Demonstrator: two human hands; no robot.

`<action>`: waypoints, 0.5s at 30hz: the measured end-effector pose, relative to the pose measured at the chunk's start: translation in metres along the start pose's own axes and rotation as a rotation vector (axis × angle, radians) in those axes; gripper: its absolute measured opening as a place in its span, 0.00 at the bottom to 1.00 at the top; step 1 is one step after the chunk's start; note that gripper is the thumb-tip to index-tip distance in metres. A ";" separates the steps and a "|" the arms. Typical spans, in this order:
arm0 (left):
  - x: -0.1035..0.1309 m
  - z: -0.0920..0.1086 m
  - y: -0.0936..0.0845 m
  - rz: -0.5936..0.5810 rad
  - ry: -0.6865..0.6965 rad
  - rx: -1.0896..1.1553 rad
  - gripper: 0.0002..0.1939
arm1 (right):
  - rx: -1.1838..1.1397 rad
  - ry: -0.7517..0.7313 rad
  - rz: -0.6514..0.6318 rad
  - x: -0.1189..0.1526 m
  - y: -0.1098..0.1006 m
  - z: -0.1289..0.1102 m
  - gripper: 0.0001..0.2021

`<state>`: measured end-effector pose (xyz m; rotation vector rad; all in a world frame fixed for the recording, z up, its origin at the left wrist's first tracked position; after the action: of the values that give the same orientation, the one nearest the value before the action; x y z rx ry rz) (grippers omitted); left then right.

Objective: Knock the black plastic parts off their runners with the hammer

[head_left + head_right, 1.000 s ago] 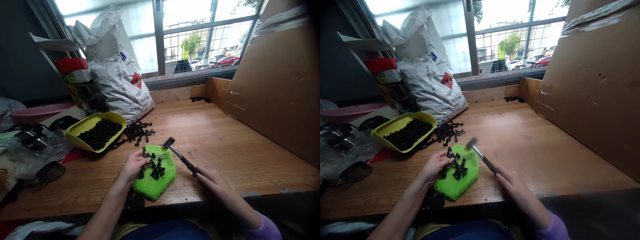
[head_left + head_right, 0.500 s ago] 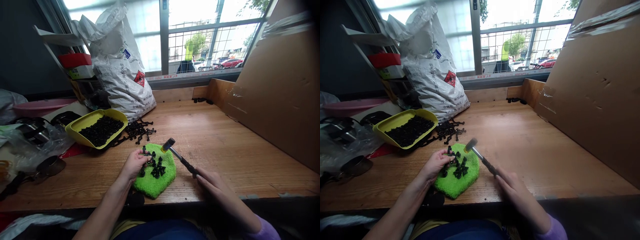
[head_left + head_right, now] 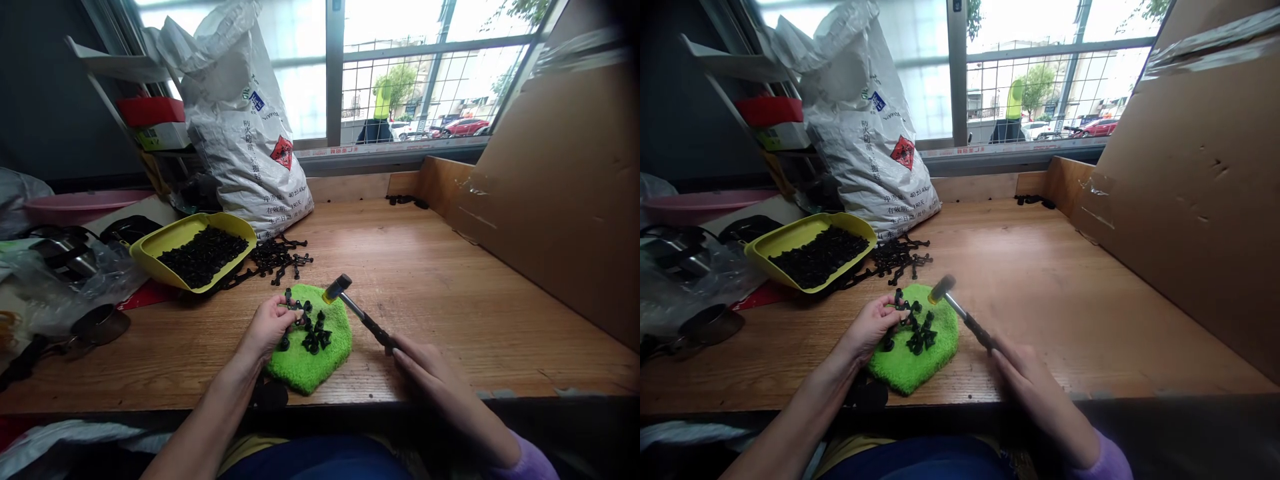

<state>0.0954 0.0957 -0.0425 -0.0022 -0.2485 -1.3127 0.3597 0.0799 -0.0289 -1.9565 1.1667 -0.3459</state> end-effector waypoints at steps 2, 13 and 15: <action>0.000 -0.001 0.001 -0.015 -0.001 0.019 0.18 | 0.029 -0.021 -0.014 0.000 0.001 -0.006 0.13; 0.000 0.003 0.002 0.007 0.025 0.068 0.17 | 0.451 -0.091 -0.129 -0.014 0.000 -0.031 0.12; -0.001 0.002 0.003 -0.008 0.018 0.066 0.17 | 0.390 -0.083 -0.088 -0.014 -0.004 -0.032 0.12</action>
<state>0.0972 0.0979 -0.0404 0.0670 -0.2767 -1.3117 0.3360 0.0761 -0.0031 -1.6653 0.8853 -0.4940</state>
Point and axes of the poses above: each hand's wrist, its own x-axis away from the middle knuckle, its own y-axis out of the palm, z = x × y, the point moved 8 cm from there along -x, towards the middle knuckle, and after that the axes turned 10 degrees about x, right-handed, at the moved point
